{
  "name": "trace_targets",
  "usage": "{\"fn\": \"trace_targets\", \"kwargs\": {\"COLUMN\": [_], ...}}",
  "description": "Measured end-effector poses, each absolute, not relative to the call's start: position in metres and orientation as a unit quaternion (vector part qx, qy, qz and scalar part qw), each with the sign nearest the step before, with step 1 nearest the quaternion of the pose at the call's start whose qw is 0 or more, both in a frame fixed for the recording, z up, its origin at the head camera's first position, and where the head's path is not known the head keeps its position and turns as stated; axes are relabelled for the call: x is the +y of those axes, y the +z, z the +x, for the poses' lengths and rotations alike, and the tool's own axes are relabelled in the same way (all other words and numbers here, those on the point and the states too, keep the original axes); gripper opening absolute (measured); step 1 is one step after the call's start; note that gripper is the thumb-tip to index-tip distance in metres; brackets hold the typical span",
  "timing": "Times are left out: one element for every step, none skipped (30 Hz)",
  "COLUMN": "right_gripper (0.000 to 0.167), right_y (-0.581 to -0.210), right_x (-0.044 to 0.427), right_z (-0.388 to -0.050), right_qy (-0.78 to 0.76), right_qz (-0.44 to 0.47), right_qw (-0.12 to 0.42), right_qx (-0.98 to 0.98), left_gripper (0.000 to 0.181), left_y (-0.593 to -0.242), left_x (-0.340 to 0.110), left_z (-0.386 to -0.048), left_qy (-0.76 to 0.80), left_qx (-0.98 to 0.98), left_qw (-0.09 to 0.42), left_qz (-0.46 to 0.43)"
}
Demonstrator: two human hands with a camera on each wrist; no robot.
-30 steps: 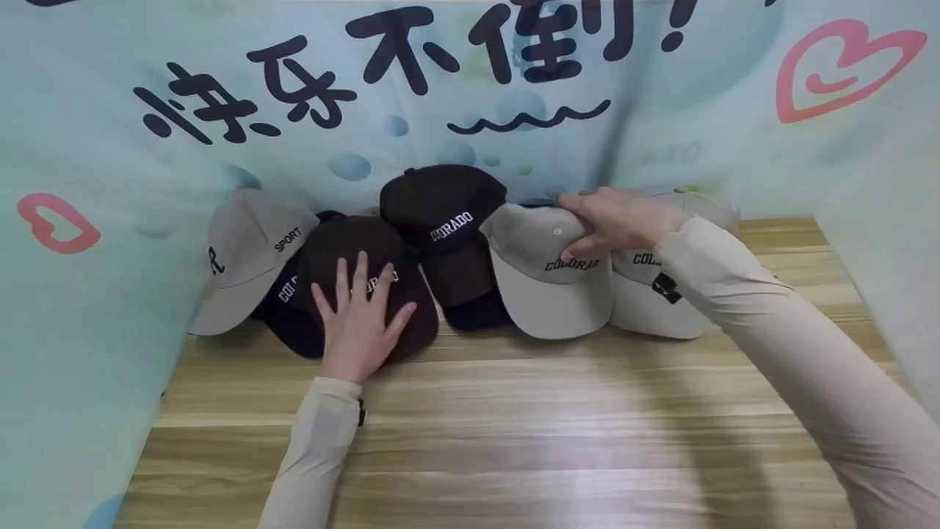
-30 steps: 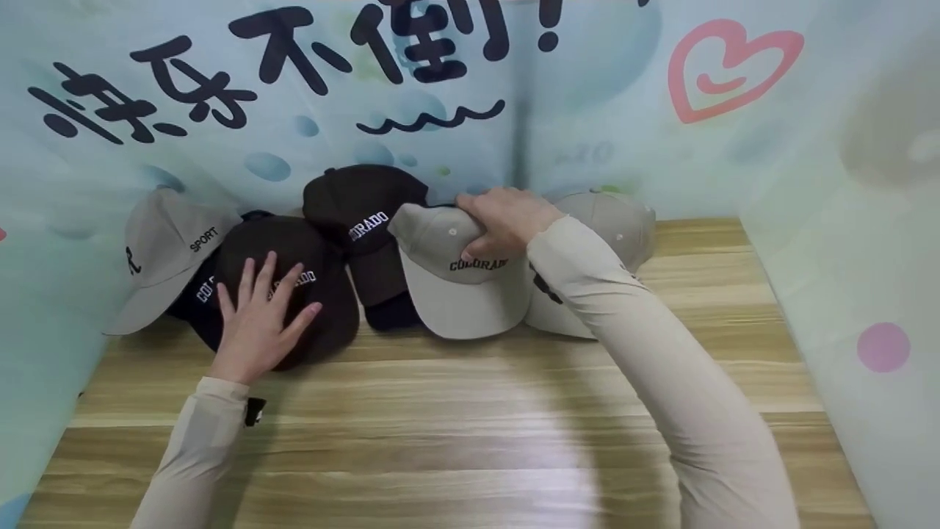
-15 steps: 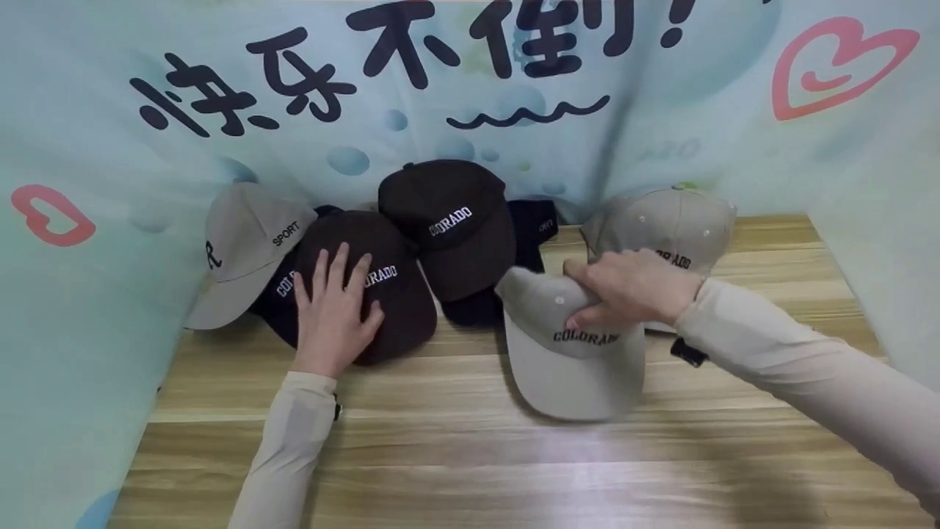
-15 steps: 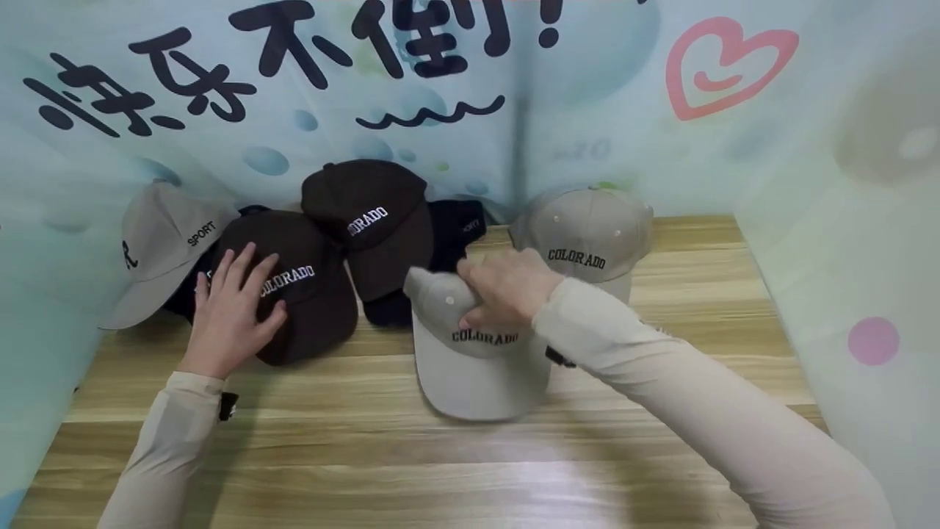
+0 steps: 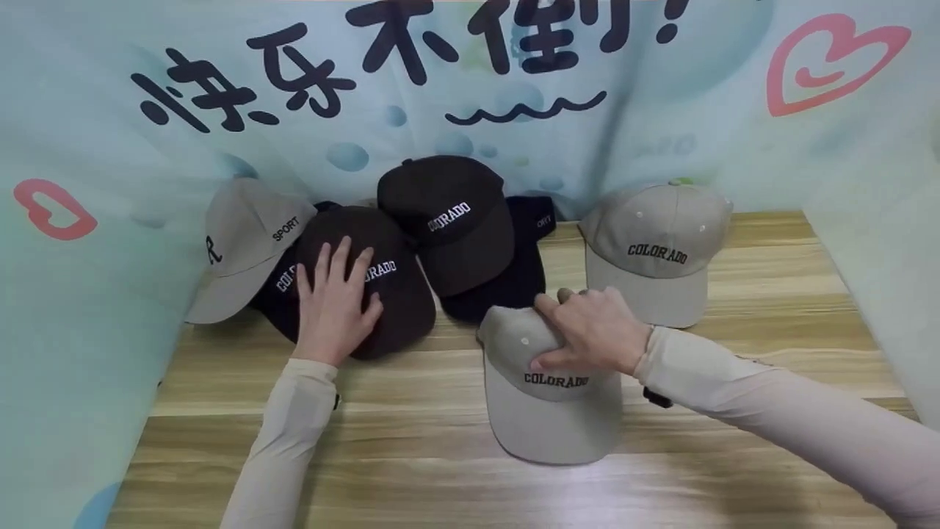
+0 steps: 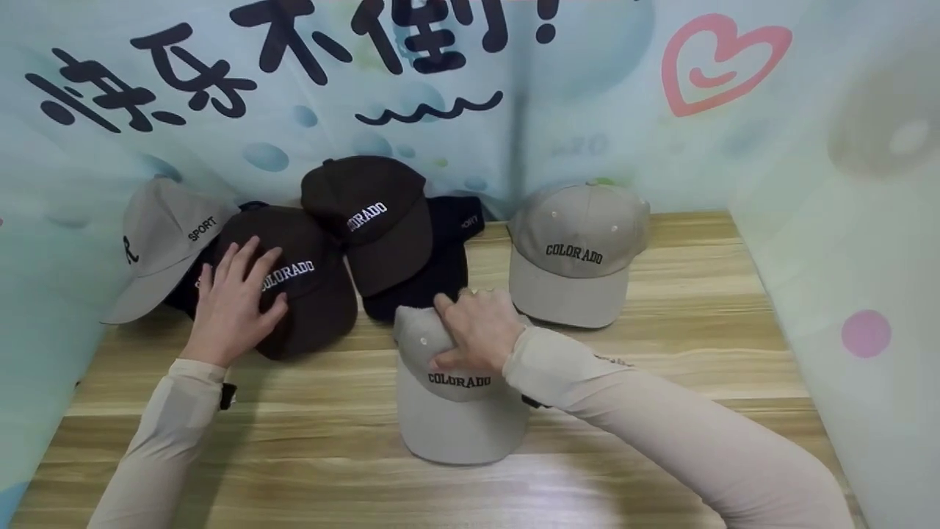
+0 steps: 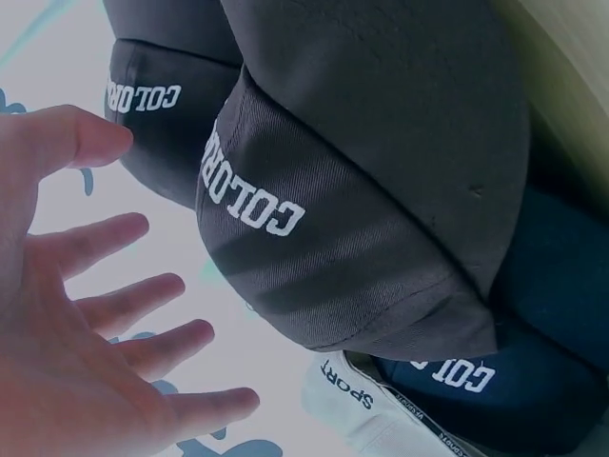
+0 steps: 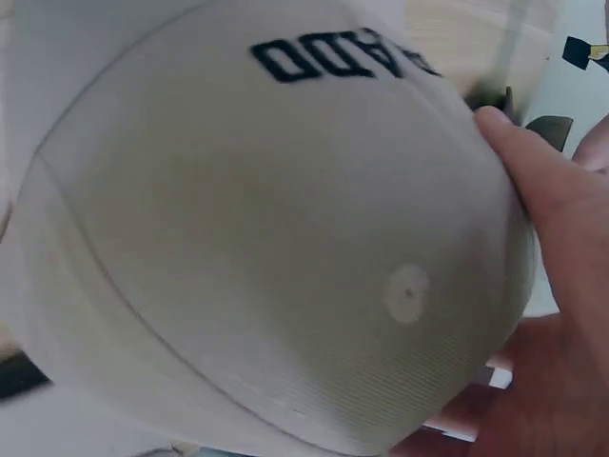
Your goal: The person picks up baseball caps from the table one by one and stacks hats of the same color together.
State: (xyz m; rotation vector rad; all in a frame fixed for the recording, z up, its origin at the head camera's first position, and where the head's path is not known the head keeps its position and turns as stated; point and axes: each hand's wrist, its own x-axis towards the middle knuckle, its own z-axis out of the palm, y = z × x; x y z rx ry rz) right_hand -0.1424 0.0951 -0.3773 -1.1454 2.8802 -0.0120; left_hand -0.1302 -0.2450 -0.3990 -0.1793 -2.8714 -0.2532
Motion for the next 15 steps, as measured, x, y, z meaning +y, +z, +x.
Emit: {"fn": "trace_targets", "kwargs": {"right_gripper": [0.072,0.077,0.081,0.086,0.089,0.093,0.095,0.097,0.097,0.098,0.098,0.098,0.098,0.098,0.098], "right_y": [-0.379,-0.381,-0.382,-0.384,-0.385,-0.386,-0.387,-0.388,-0.389,-0.39,-0.39,-0.391,-0.391,-0.39,-0.389], "right_x": [0.094,0.094,0.093,0.092,0.091,0.091,0.09,0.09,0.09,0.09,0.09,0.091,0.092,0.093,0.094], "right_z": [-0.142,-0.142,-0.141,-0.141,-0.141,-0.141,-0.141,-0.141,-0.141,-0.142,-0.142,-0.142,-0.142,-0.143,-0.144], "right_qy": [-0.005,-0.007,-0.009,-0.013,-0.016,-0.02,-0.023,-0.024,-0.025,-0.025,-0.024,-0.025,-0.027,-0.032,-0.04], "right_qz": [-0.371,-0.372,-0.372,-0.372,-0.371,-0.37,-0.368,-0.367,-0.366,-0.366,-0.366,-0.366,-0.368,-0.369,-0.371], "right_qw": [0.002,-0.016,-0.032,-0.046,-0.058,-0.068,-0.077,-0.084,-0.09,-0.095,-0.099,-0.102,-0.103,-0.103,-0.098], "right_qx": [0.929,0.928,0.928,0.927,0.927,0.926,0.926,0.926,0.926,0.925,0.925,0.925,0.924,0.923,0.923], "left_gripper": [0.061,0.061,0.062,0.062,0.063,0.064,0.065,0.066,0.066,0.067,0.067,0.067,0.067,0.066,0.066], "left_y": [-0.399,-0.399,-0.398,-0.398,-0.398,-0.397,-0.397,-0.397,-0.397,-0.397,-0.397,-0.397,-0.397,-0.397,-0.397], "left_x": [-0.245,-0.244,-0.244,-0.243,-0.243,-0.243,-0.242,-0.242,-0.242,-0.241,-0.241,-0.241,-0.242,-0.242,-0.242], "left_z": [-0.13,-0.13,-0.13,-0.13,-0.129,-0.129,-0.129,-0.129,-0.129,-0.129,-0.128,-0.128,-0.129,-0.129,-0.129], "left_qy": [-0.087,-0.086,-0.086,-0.088,-0.089,-0.091,-0.091,-0.091,-0.092,-0.092,-0.091,-0.091,-0.09,-0.089,-0.089], "left_qx": [-0.987,-0.987,-0.988,-0.988,-0.988,-0.988,-0.989,-0.989,-0.989,-0.99,-0.99,-0.99,-0.99,-0.99,-0.99], "left_qw": [0.123,0.12,0.117,0.114,0.111,0.107,0.104,0.102,0.099,0.097,0.096,0.095,0.095,0.094,0.094], "left_qz": [-0.061,-0.06,-0.059,-0.058,-0.057,-0.056,-0.055,-0.055,-0.054,-0.053,-0.053,-0.053,-0.053,-0.053,-0.053]}}
